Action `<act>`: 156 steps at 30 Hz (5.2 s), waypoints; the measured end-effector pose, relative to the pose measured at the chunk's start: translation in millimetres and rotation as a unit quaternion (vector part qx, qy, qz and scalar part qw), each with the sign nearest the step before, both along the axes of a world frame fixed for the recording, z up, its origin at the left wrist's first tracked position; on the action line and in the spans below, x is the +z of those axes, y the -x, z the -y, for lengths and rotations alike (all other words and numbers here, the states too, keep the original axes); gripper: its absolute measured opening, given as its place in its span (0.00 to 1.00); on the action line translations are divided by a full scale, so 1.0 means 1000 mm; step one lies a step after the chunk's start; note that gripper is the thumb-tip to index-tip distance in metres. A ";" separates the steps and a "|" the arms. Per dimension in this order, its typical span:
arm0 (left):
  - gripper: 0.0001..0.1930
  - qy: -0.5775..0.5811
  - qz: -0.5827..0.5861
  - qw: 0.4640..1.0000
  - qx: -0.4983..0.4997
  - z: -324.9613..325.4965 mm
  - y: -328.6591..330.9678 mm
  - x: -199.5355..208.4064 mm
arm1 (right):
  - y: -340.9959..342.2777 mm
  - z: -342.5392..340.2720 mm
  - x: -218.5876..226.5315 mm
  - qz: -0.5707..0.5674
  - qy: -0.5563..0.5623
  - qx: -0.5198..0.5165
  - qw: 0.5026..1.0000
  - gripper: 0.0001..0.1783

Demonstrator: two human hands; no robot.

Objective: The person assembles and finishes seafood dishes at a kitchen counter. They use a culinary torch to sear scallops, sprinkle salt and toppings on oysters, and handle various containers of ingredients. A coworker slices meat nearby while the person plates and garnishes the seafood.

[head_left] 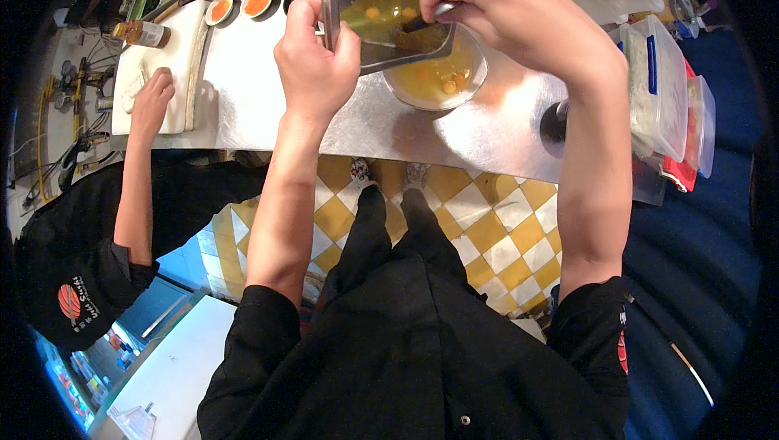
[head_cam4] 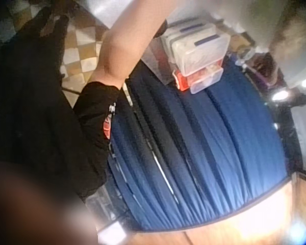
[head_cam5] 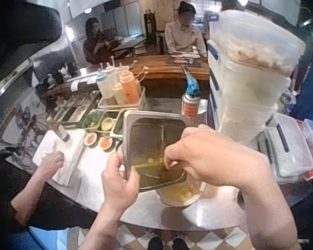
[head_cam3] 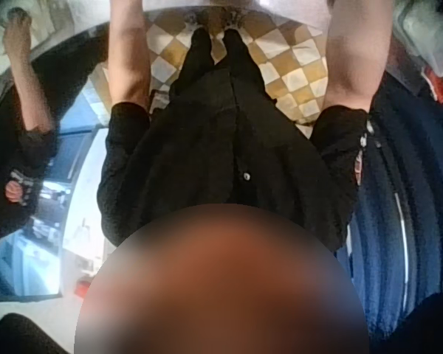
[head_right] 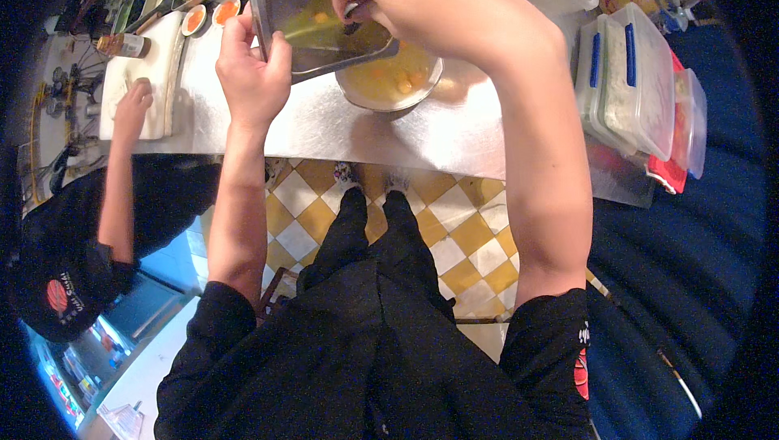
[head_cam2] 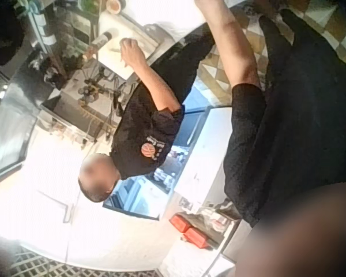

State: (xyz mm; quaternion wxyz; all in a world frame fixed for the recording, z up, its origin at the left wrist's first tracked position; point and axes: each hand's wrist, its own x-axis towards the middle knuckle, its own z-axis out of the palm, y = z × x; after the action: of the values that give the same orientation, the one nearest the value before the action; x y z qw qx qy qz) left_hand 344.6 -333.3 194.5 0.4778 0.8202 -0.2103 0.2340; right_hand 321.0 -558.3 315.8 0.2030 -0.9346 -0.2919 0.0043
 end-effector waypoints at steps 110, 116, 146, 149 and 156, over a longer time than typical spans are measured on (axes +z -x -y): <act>0.07 0.370 -0.334 0.858 0.124 -0.100 0.040 -0.058 | 0.156 0.018 -0.176 -0.005 -0.621 -0.418 0.663 0.09; 0.09 0.351 -0.369 0.850 0.138 -0.103 0.047 -0.071 | 0.151 0.014 -0.172 0.050 -0.568 -0.399 0.718 0.09; 0.09 0.413 -0.555 0.722 0.024 -0.035 0.150 -0.079 | 0.137 0.017 -0.146 0.061 -0.554 -0.391 0.733 0.07; 0.19 0.365 -0.593 0.716 -0.049 -0.002 0.125 -0.078 | 0.138 0.020 -0.143 0.060 -0.566 -0.399 0.719 0.08; 0.19 0.404 -0.591 0.692 -0.092 0.050 0.081 -0.076 | 0.142 0.025 -0.146 0.029 -0.608 -0.430 0.667 0.10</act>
State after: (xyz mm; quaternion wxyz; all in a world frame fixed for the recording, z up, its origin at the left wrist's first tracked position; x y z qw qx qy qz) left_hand 263.3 -383.3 118.5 0.8077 0.4940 0.1562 -0.2816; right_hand 178.7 -583.5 169.4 0.6967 -0.6255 0.1992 -0.2892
